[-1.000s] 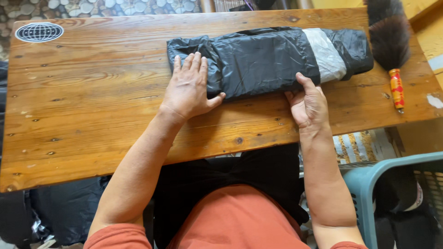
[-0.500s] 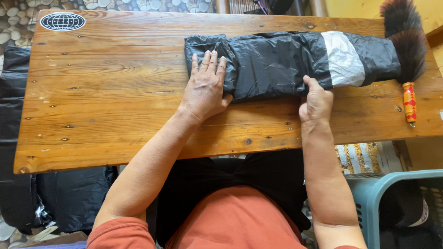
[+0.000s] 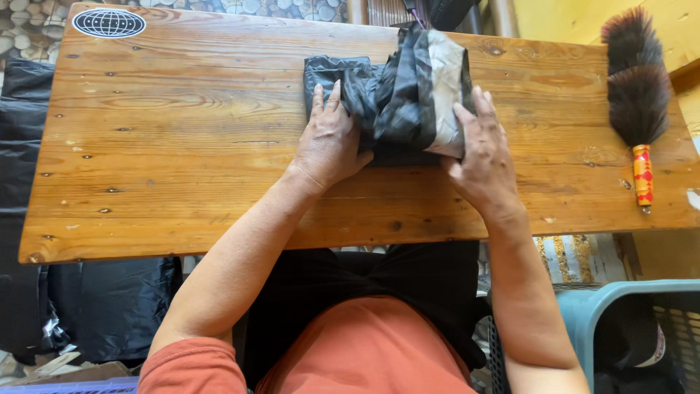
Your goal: The person picks up several black shipping bags from a basket, spreads one out on a wooden table, brushes it with a handheld duster, and then folds the bag into a compact rectangle.
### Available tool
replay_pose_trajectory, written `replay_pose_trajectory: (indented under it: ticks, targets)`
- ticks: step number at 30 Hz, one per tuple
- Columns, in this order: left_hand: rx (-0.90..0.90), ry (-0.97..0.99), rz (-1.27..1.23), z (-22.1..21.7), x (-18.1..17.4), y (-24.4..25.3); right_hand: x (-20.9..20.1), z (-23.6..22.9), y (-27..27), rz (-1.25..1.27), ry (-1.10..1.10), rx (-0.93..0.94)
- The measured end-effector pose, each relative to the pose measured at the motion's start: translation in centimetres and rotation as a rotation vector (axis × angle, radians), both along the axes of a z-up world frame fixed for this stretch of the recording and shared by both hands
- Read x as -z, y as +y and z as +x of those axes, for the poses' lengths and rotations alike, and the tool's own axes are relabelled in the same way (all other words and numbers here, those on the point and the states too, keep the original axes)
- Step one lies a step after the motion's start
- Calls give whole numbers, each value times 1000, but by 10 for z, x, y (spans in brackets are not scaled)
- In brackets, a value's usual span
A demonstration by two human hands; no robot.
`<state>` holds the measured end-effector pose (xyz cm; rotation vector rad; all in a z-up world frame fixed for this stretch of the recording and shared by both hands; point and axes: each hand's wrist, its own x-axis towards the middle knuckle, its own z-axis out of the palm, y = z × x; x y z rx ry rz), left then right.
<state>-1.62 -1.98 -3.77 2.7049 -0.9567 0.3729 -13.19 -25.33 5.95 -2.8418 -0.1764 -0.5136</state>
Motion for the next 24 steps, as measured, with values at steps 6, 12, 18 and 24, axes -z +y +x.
replay_pose_trajectory:
  ticks: [6, 12, 18, 24]
  targets:
    - [43, -128, -70, -3, -10, 4, 2, 44, 20, -133, 103, -119]
    - [0, -72, -234, 5, 2, 2, 20, 48, 32, -150, 60, -226]
    - [9, 62, -498, 3, -18, 14, 19, 49, 39, -162, 85, -251]
    - [-13, 136, -753, 1, -36, 27, 27, 56, 56, -239, 185, -217]
